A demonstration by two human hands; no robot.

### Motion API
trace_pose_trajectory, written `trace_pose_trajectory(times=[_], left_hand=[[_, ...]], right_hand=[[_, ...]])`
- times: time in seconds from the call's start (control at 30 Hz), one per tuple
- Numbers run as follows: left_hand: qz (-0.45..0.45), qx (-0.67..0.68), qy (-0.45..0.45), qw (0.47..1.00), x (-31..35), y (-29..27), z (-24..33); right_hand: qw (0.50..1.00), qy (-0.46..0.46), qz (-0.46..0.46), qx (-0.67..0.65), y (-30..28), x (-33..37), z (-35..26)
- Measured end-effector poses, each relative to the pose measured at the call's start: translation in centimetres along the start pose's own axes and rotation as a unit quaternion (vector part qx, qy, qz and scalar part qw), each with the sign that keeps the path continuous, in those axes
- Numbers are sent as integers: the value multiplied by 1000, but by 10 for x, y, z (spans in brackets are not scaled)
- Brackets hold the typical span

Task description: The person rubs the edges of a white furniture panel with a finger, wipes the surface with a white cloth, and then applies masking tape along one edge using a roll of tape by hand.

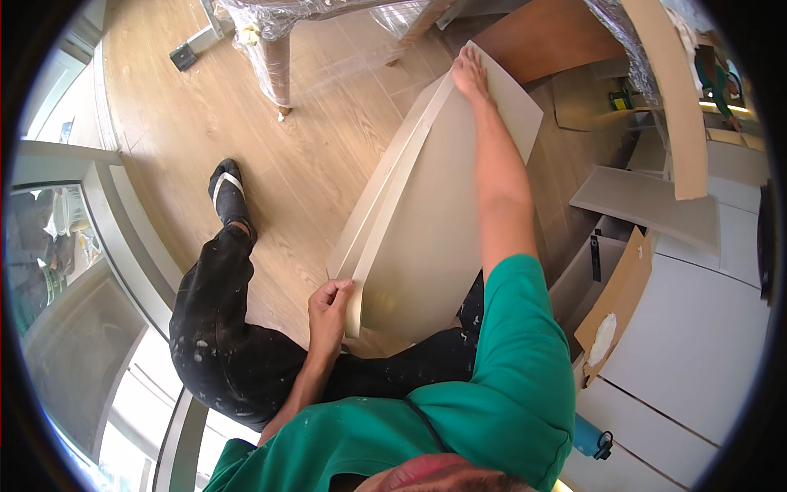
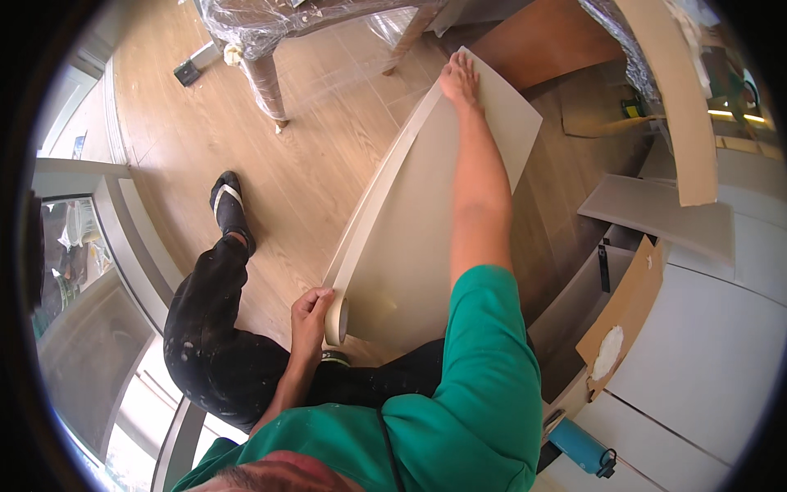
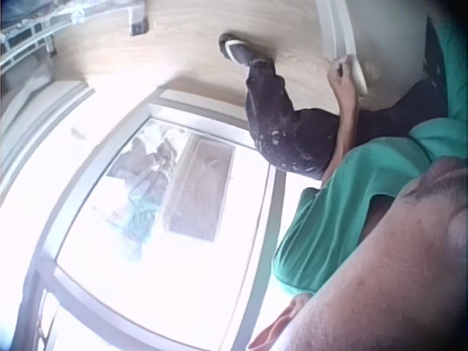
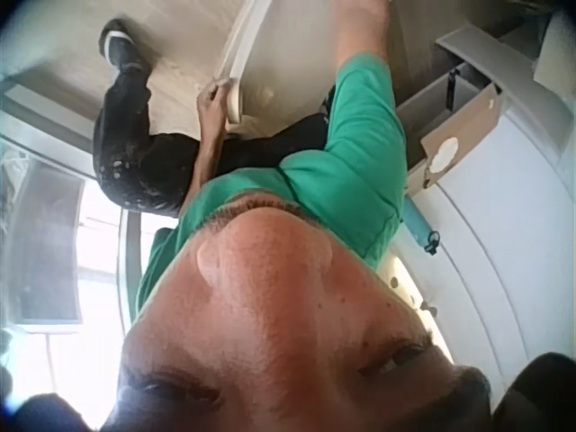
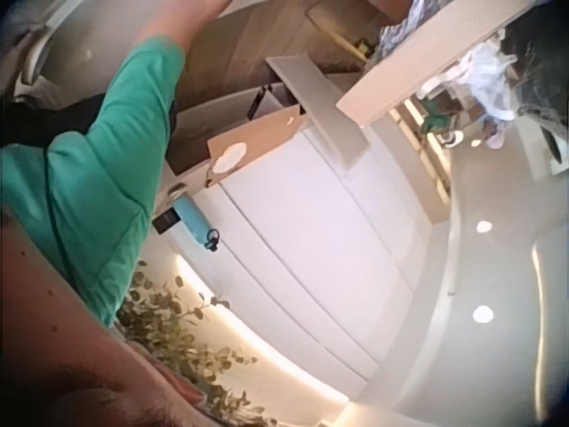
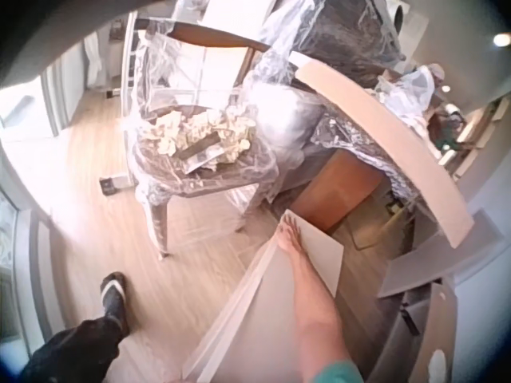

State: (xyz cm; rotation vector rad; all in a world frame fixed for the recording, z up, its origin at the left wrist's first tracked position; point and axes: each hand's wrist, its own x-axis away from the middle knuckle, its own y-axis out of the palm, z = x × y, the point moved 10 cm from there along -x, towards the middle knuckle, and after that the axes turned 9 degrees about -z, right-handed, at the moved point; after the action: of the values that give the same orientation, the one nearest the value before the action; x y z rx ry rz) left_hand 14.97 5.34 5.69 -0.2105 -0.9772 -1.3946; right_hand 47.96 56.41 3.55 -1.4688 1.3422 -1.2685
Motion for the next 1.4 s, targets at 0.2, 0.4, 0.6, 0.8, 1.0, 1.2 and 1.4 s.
trace_pose_trajectory(times=[0.2,0.4,0.6,0.8,1.0,1.2,1.4], left_hand=[[2,3,-15,1000,-3,-5,-10],[-5,-5,32,999,-3,3,4],[-5,-82,60,995,-17,-13,-5],[-19,-125,119,985,-27,-16,2],[4,-204,139,969,-44,-29,6],[-4,-171,113,979,-52,-36,-5],[-15,-125,87,988,-57,-38,-13]], right_hand=[[997,-42,56,10,1,8,-8],[992,-96,77,5,12,105,-32],[979,-106,96,-145,19,224,-74],[874,123,161,-442,36,296,-48],[856,155,111,-481,56,304,-51],[846,170,80,-500,61,293,-46],[864,201,71,-455,60,296,-51]])
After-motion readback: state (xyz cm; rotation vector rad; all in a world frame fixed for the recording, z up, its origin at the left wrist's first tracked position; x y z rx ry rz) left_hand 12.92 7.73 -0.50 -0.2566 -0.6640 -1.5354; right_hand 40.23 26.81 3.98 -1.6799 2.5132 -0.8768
